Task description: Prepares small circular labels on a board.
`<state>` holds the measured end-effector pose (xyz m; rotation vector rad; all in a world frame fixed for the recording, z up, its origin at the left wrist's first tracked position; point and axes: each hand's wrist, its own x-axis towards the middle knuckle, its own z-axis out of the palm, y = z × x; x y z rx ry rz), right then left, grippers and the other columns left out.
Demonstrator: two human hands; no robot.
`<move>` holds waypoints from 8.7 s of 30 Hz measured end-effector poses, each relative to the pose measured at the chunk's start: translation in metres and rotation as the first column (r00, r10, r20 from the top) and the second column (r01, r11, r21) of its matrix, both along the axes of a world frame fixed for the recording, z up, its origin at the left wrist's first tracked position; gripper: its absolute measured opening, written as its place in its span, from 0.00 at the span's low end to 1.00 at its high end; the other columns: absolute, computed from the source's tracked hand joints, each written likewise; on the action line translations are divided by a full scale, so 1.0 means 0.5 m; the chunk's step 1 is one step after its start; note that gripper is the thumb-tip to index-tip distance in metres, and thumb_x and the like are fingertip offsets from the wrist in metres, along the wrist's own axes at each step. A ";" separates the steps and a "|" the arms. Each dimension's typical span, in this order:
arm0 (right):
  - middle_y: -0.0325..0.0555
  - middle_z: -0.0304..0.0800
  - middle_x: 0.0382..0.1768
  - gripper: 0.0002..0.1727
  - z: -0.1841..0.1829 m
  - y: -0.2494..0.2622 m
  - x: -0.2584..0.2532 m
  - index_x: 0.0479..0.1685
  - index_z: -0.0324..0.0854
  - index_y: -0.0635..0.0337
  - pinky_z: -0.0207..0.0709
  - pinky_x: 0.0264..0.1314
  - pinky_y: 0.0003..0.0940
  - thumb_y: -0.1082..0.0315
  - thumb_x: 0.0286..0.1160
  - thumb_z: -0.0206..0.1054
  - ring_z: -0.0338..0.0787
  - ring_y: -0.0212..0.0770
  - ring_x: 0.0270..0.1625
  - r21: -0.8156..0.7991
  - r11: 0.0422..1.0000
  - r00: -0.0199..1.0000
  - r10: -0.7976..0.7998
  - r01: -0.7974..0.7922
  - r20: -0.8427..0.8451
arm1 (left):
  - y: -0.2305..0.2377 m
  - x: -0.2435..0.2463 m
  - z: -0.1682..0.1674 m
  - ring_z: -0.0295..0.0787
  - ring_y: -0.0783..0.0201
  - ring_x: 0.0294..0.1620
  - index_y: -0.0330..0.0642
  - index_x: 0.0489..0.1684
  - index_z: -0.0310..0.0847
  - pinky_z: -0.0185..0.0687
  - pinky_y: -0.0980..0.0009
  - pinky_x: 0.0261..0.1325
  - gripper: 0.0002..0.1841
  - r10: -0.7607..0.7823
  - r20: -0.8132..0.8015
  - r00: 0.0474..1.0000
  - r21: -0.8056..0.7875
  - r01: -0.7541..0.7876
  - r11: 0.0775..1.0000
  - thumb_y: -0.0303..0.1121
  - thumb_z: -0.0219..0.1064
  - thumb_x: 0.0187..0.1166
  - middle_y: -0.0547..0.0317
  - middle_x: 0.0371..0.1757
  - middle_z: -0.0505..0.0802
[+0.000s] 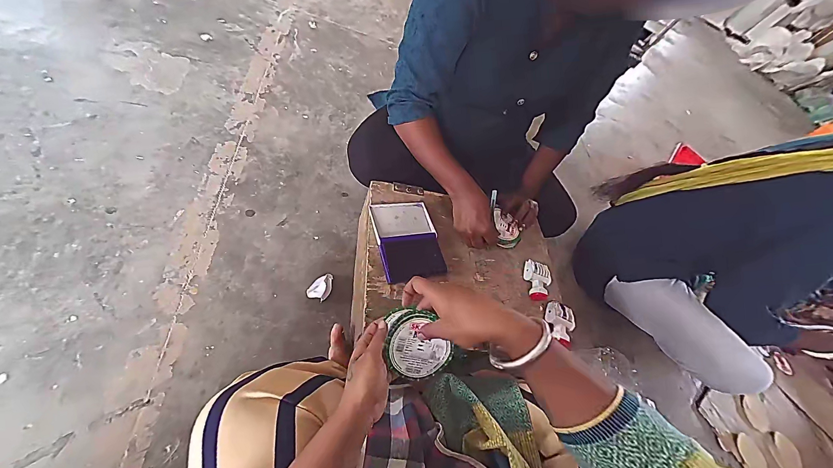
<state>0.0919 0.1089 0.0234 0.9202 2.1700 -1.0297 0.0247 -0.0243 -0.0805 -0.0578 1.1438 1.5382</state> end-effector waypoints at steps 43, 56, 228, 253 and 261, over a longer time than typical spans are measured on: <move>0.55 0.93 0.55 0.17 -0.184 -0.037 0.148 0.63 0.85 0.60 0.81 0.58 0.52 0.65 0.79 0.68 0.92 0.53 0.57 0.520 0.611 0.790 -0.561 0.597 -0.248 | 0.080 -0.036 -0.026 0.89 0.35 0.61 0.36 0.77 0.73 0.80 0.38 0.62 0.25 -0.480 -0.870 0.118 -0.419 0.338 0.843 0.24 0.68 0.79 0.34 0.64 0.89; 0.58 0.93 0.55 0.30 -0.120 0.157 0.357 0.66 0.83 0.62 0.62 0.75 0.64 0.46 0.76 0.73 0.83 0.63 0.70 0.752 0.435 0.758 -0.640 0.495 -0.129 | 0.102 -0.009 -0.027 0.88 0.33 0.64 0.38 0.71 0.84 0.79 0.38 0.64 0.19 -0.491 -0.869 -0.064 -0.482 0.332 0.811 0.24 0.64 0.82 0.37 0.67 0.89; 0.45 0.85 0.25 0.17 -0.129 -0.040 0.148 0.51 0.81 0.65 0.76 0.28 0.44 0.59 0.78 0.61 0.86 0.43 0.26 0.464 0.771 0.856 -0.199 0.437 -0.476 | 0.097 -0.085 -0.100 0.92 0.50 0.47 0.35 0.70 0.78 0.85 0.50 0.56 0.16 -0.206 -0.919 0.338 -0.037 0.445 0.895 0.27 0.58 0.87 0.41 0.47 0.93; 0.54 0.85 0.32 0.12 -0.077 0.024 0.084 0.46 0.86 0.63 0.79 0.25 0.51 0.68 0.73 0.61 0.89 0.54 0.28 0.618 0.740 0.884 0.443 -0.267 -0.148 | 0.109 -0.125 -0.062 0.79 0.33 0.71 0.32 0.85 0.64 0.75 0.41 0.71 0.45 -0.334 -0.937 0.104 -0.134 0.774 0.619 0.18 0.81 0.60 0.31 0.77 0.75; 0.60 0.88 0.36 0.11 -0.111 0.022 0.085 0.47 0.86 0.68 0.83 0.33 0.55 0.71 0.75 0.62 0.92 0.59 0.34 0.574 0.801 0.916 0.344 -0.170 -0.208 | 0.105 -0.124 -0.071 0.81 0.34 0.69 0.30 0.83 0.65 0.77 0.42 0.68 0.43 -0.277 -0.957 0.085 -0.113 0.772 0.626 0.19 0.81 0.61 0.30 0.75 0.78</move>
